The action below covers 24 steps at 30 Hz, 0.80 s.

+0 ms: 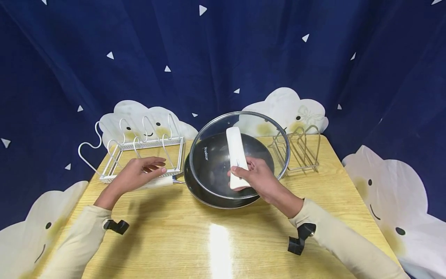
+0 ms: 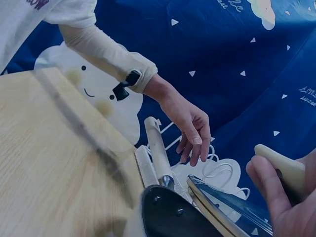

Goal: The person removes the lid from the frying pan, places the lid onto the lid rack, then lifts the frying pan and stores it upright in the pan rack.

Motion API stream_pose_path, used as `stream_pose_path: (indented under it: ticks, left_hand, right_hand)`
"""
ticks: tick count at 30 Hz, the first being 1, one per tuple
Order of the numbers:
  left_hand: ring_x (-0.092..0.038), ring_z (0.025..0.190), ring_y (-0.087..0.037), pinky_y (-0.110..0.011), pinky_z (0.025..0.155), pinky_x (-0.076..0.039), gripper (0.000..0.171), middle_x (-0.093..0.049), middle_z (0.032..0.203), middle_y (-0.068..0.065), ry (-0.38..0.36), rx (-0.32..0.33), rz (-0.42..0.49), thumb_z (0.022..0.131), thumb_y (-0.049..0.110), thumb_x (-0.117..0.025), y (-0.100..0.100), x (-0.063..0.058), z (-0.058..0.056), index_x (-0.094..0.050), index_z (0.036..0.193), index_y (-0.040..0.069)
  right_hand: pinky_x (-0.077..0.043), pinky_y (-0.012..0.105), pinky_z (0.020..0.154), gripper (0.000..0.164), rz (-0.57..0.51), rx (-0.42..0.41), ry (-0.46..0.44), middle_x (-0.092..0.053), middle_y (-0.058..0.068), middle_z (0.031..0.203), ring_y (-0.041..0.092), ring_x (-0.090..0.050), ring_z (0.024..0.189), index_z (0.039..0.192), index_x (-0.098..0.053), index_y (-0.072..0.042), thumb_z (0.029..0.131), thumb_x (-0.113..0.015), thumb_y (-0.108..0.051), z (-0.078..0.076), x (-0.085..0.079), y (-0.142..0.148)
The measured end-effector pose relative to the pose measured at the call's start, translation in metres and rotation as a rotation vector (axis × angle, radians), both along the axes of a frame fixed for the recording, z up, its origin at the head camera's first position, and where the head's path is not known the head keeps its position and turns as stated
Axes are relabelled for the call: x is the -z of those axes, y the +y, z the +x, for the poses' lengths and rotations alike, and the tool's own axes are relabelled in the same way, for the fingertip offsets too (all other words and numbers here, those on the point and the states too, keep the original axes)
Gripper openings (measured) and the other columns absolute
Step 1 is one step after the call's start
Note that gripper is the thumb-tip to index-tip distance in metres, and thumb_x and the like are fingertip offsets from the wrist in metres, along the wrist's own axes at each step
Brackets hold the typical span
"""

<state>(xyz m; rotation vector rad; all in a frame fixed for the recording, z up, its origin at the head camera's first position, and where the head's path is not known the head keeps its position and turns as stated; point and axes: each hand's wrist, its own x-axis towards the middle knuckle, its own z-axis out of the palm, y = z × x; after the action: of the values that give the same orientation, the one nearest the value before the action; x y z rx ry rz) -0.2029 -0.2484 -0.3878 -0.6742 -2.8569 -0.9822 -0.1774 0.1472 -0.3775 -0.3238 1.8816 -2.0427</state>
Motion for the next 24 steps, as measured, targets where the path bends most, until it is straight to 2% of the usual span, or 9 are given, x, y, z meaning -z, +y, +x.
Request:
stream_pose_path:
  ticks: [9,16,20,24]
  left_hand:
    - [-0.075,0.099,-0.023,-0.039,0.082,-0.062,0.04,-0.073,0.123,-0.008,0.003,-0.011,0.088,0.097,0.034,-0.072,0.032,-0.009,0.0,-0.071,0.126,0.008]
    - [-0.074,0.098,-0.02,-0.037,0.083,-0.061,0.04,-0.072,0.124,-0.006,0.011,-0.004,0.137,0.096,0.037,-0.072,0.053,-0.017,-0.01,-0.071,0.126,0.01]
    - [-0.074,0.099,-0.019,-0.038,0.085,-0.06,0.041,-0.071,0.126,-0.004,-0.005,0.015,0.145,0.096,0.038,-0.071,0.065,-0.022,-0.015,-0.071,0.127,0.012]
    - [-0.073,0.1,-0.019,-0.038,0.086,-0.059,0.039,-0.072,0.124,-0.002,-0.006,0.028,0.166,0.096,0.037,-0.072,0.078,-0.021,-0.023,-0.071,0.127,0.013]
  right_hand:
    - [-0.064,0.042,0.069,0.036,0.102,0.033,0.054,-0.075,0.011,0.094,0.028,-0.076,0.076,0.127,-0.048,0.018,0.102,-0.06,-0.006,0.0,-0.015,0.022]
    - [-0.064,0.039,0.07,0.032,0.162,0.071,0.134,-0.077,0.005,0.09,0.024,-0.076,0.075,0.122,-0.052,0.016,0.101,-0.061,-0.006,0.001,-0.027,0.04]
    - [-0.063,0.035,0.067,0.03,0.161,0.097,0.147,-0.077,0.003,0.088,0.021,-0.076,0.073,0.12,-0.052,0.015,0.1,-0.062,-0.005,0.0,-0.033,0.049]
    - [-0.063,0.035,0.066,0.031,0.174,0.11,0.153,-0.077,0.004,0.089,0.019,-0.076,0.075,0.12,-0.051,0.016,0.1,-0.062,-0.004,0.0,-0.04,0.059]
